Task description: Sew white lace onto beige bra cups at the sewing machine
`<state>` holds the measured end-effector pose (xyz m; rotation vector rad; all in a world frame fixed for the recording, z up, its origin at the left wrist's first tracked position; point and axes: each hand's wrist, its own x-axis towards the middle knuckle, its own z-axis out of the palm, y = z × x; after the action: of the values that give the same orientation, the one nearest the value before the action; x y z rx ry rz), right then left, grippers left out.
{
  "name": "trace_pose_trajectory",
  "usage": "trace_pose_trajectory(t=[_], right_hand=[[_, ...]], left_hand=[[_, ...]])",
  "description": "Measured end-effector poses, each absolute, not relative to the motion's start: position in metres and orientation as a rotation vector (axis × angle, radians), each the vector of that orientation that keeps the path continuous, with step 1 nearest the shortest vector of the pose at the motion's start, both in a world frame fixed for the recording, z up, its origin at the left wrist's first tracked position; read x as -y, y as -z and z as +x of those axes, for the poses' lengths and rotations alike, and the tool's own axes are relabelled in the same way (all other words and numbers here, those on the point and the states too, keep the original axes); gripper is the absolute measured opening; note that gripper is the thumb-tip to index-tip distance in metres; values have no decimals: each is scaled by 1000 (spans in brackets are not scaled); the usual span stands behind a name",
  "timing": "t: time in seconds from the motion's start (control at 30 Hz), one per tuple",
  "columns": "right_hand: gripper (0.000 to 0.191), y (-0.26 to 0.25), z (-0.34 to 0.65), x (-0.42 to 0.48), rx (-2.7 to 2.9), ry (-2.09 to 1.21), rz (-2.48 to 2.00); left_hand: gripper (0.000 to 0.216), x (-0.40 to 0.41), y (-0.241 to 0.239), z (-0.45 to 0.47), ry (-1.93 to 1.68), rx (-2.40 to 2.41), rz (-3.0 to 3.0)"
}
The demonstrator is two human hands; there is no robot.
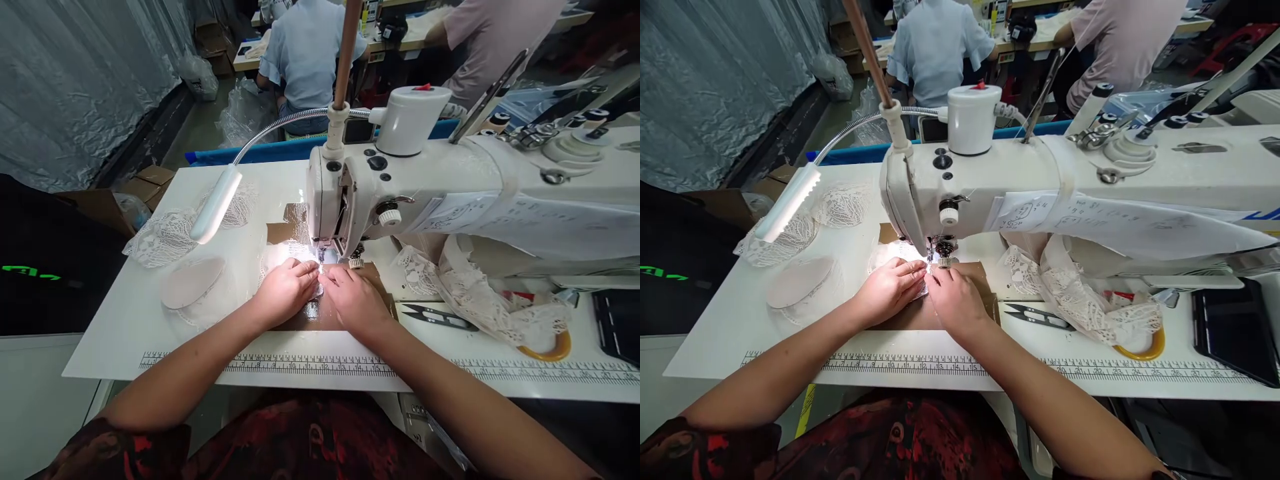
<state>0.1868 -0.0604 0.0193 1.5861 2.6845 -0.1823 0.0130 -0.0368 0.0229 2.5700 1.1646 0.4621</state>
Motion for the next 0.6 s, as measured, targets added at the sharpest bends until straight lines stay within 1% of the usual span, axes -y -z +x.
trace_pose_trajectory(t=[0.2,0.6], right_hand=[[43,-22,182,54,-2607,211,1699],[40,-25,181,54,-2589,172,1756]], left_hand=[[32,18,-12,12,-484,-1114,2575],[32,13,-7,9,-474,-1116,2810]])
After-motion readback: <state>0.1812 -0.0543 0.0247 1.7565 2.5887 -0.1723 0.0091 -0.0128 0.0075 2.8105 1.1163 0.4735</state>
